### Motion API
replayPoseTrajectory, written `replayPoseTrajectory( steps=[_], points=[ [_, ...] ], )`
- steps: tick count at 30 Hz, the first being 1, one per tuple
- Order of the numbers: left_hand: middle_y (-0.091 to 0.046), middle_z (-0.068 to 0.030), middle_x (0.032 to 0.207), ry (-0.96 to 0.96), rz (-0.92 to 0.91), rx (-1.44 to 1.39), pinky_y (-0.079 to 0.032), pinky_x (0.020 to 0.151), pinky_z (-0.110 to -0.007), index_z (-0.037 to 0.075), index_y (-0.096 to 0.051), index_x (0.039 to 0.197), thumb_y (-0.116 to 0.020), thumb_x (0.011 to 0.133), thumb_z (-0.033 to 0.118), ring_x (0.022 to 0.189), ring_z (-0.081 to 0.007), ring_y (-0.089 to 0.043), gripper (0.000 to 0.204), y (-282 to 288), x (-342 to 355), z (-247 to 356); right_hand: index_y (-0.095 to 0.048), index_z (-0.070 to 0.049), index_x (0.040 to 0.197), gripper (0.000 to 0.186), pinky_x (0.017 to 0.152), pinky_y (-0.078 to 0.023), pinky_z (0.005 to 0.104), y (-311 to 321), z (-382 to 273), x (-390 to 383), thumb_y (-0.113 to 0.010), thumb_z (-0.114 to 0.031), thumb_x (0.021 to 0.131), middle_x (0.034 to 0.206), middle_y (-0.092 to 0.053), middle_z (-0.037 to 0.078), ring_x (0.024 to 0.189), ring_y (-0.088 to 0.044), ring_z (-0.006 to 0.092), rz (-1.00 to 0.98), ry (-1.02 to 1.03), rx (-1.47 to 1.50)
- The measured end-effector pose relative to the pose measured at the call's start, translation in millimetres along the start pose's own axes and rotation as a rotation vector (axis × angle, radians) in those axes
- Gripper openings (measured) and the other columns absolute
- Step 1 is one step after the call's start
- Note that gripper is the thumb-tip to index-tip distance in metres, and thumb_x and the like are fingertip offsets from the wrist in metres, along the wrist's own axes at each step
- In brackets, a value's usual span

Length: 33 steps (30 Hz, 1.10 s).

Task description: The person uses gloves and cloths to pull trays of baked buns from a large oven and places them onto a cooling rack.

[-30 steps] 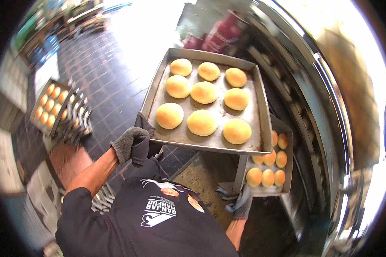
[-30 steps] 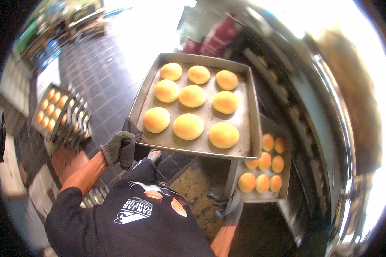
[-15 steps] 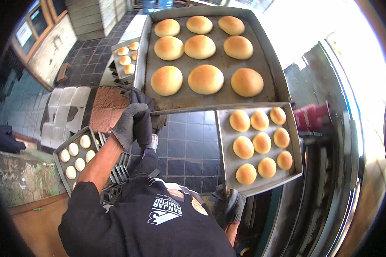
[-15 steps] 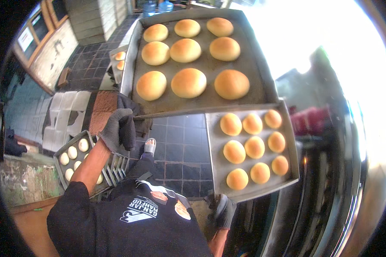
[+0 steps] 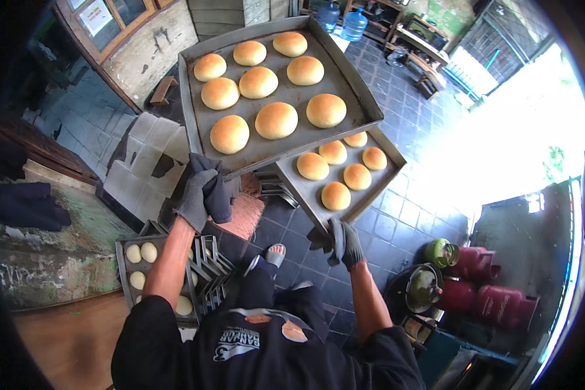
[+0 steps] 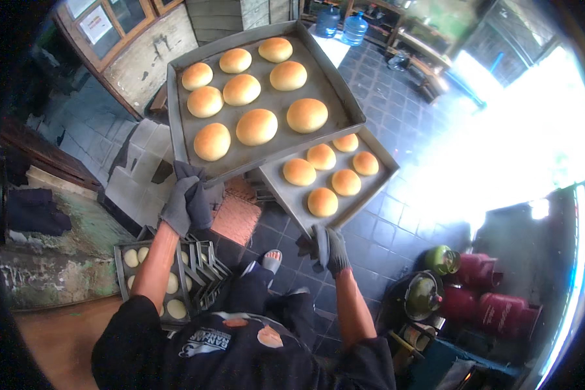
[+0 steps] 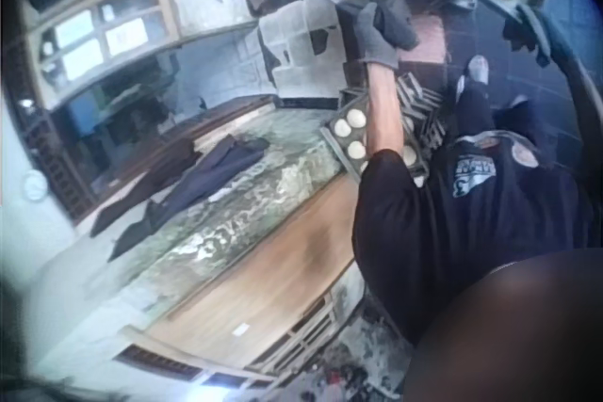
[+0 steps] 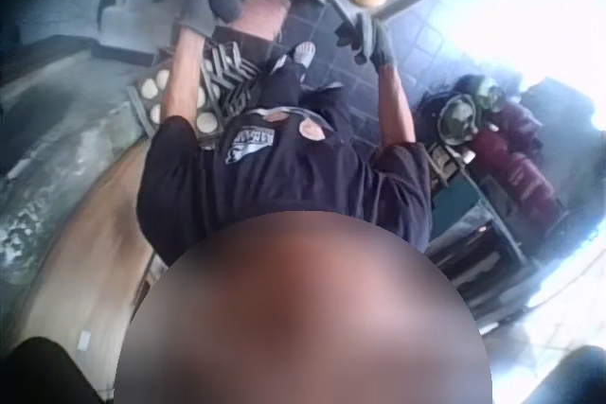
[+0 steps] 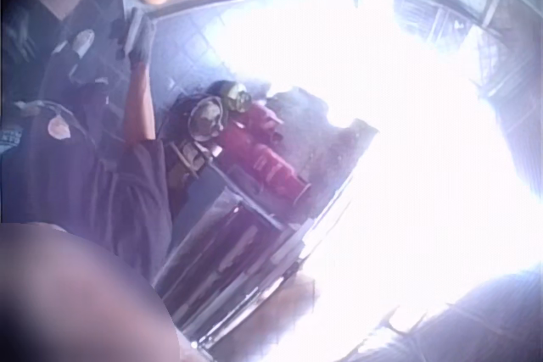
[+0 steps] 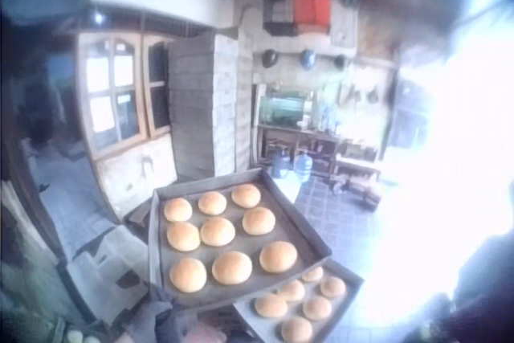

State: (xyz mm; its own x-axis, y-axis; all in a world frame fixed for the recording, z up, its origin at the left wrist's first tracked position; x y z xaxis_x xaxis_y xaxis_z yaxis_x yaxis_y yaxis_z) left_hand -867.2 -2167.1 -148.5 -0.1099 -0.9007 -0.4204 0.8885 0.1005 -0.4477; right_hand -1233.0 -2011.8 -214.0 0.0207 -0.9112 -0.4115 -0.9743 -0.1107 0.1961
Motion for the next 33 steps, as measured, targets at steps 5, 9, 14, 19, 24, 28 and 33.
replayPoseTrajectory(
  steps=[5, 9, 14, 19, 24, 28, 33],
  points=[
    [-0.072, -0.0151, 0.095, 0.066, 0.072, -0.015, -0.062, 0.07, -0.041, 0.001, -0.065, 0.113, -0.061, 0.094, 0.025, 0.078, -0.0268, -0.072, 0.031, 0.1, 66.5, -40.7, -0.072, -0.003, 0.115, 0.027, 0.063, -0.058, 0.0334, 8.6, 18.2, 162.1, -0.066, -0.023, 0.097, 0.096, -0.078, 0.012, 0.077, -0.075, 0.0206, -0.053, 0.064, 0.029],
    [-0.071, -0.0124, 0.108, 0.101, 0.143, -0.067, -0.061, 0.081, -0.038, 0.001, -0.066, 0.12, -0.064, 0.092, 0.02, 0.09, -0.0245, -0.072, 0.034, 14.7, 108.1, -92.0, -0.071, 0.0, 0.117, 0.029, 0.061, -0.058, 0.0325, -0.6, 85.1, 242.2, -0.062, -0.021, 0.1, 0.095, -0.076, 0.012, 0.075, -0.073, 0.0209, -0.064, -0.138, 0.202],
    [-0.071, -0.0103, 0.117, 0.156, 0.166, -0.05, -0.059, 0.093, -0.037, 0.001, -0.066, 0.126, -0.065, 0.09, 0.014, 0.104, -0.0222, -0.07, 0.038, 31.9, 181.3, -157.7, -0.071, 0.002, 0.119, 0.029, 0.066, -0.058, 0.0305, 2.4, 157.8, 303.3, -0.057, -0.018, 0.103, 0.092, -0.075, 0.01, 0.075, -0.072, 0.0181, 0.04, -0.154, 0.438],
    [-0.068, -0.0045, 0.116, 0.205, 0.185, 0.023, -0.057, 0.091, -0.032, 0.001, -0.064, 0.129, -0.071, 0.087, 0.009, 0.104, -0.0156, -0.066, 0.044, 47.5, 223.0, -188.9, -0.07, 0.002, 0.118, 0.031, 0.073, -0.055, 0.0293, -13.6, 157.7, 312.3, -0.061, -0.022, 0.1, 0.099, -0.073, 0.007, 0.083, -0.068, 0.0148, -0.111, -0.232, 0.456],
    [-0.064, -0.0043, 0.125, 0.101, 0.041, 0.162, -0.053, 0.098, -0.03, 0.001, -0.059, 0.138, -0.07, 0.087, 0.01, 0.113, -0.0149, -0.063, 0.053, 51.9, 270.6, -201.5, -0.066, 0.003, 0.126, 0.033, 0.086, -0.057, 0.0315, -9.0, 174.3, 315.5, -0.063, -0.018, 0.102, 0.112, -0.073, 0.01, 0.098, -0.07, 0.0173, -0.111, -0.288, 0.519],
    [-0.064, -0.005, 0.129, 0.137, -0.013, 0.187, -0.047, 0.105, -0.029, 0.0, -0.057, 0.141, -0.067, 0.091, 0.013, 0.12, -0.0148, -0.06, 0.053, 61.3, 283.8, -216.0, -0.066, 0.003, 0.127, 0.036, 0.084, -0.056, 0.0302, -1.1, 126.3, 301.1, -0.063, -0.023, 0.103, 0.11, -0.074, 0.009, 0.096, -0.07, 0.016, -0.053, -0.164, 0.344],
    [-0.063, -0.0034, 0.133, 0.193, 0.007, 0.231, -0.046, 0.106, -0.03, 0.0, -0.056, 0.143, -0.064, 0.102, 0.04, 0.121, -0.0153, -0.06, 0.058, 57.2, 267.3, -206.0, -0.07, 0.003, 0.123, 0.041, 0.079, -0.056, 0.031, 13.3, 136.3, 225.8, -0.061, -0.033, 0.105, 0.109, -0.075, 0.009, 0.093, -0.07, 0.0148, 0.097, -0.361, 0.467]
  ],
)
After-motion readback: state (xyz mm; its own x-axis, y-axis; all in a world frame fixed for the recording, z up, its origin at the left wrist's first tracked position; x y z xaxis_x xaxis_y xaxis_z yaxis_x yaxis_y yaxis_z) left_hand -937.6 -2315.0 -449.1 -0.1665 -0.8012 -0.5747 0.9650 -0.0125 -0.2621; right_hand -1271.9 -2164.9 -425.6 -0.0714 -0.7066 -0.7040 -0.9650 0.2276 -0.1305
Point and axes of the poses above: each hand's wrist, its own x-axis towards the middle knuckle, its own y-axis out of the back of the hand, z = x × y, the point moved 10 cm from there along x, towards the middle knuckle
